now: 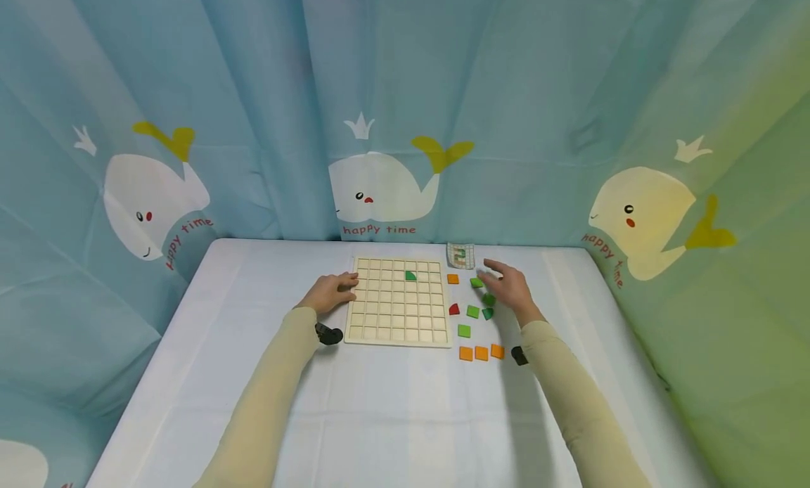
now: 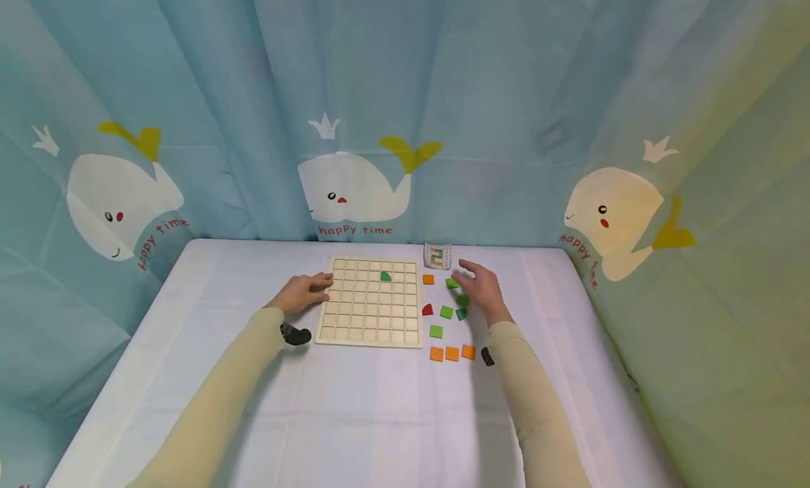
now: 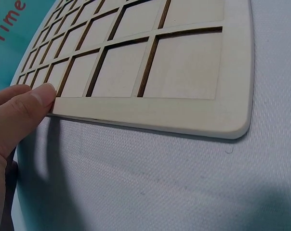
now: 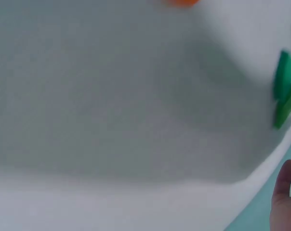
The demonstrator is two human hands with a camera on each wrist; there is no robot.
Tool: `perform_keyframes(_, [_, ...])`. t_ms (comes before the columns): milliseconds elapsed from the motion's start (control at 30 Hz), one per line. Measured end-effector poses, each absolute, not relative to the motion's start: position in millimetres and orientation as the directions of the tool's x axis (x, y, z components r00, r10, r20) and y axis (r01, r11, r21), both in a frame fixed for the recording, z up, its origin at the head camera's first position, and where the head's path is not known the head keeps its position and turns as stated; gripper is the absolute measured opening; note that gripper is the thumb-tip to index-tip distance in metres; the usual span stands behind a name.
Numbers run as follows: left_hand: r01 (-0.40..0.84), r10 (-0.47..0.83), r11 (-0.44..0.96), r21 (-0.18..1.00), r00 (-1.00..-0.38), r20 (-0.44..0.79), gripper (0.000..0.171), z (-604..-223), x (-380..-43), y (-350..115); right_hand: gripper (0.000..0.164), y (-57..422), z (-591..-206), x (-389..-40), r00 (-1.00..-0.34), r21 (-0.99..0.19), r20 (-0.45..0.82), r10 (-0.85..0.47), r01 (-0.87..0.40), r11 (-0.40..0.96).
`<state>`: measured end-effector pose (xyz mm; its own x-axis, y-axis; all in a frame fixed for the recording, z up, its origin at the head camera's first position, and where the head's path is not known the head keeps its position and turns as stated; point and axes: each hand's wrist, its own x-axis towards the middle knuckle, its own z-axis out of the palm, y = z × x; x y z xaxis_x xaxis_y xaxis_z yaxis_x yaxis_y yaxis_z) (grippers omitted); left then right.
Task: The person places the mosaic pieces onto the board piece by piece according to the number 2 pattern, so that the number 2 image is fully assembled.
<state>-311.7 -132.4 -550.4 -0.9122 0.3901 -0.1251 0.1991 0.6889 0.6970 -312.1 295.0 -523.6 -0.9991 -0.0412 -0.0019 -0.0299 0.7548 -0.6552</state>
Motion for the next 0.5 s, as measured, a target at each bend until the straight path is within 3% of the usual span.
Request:
perform_keyframes(300, [0.187,0.379,0.702,0.687,-0.915,-0.138,0.047,-545.1,-307.9,-131.6,0.057,304.5,-537.4,-313.1,-0.993,-0.630,-0.095,-0.070,0.006,0.776])
perform_keyframes(500, [0.196,0.381,0.708,0.678,-0.915,-0.133,0.047,-544.3,-306.3,-130.0,0.050,300.0,-544.5,-315.6,-0.993,-0.597,-0.061,-0.097,-0.042,0.801])
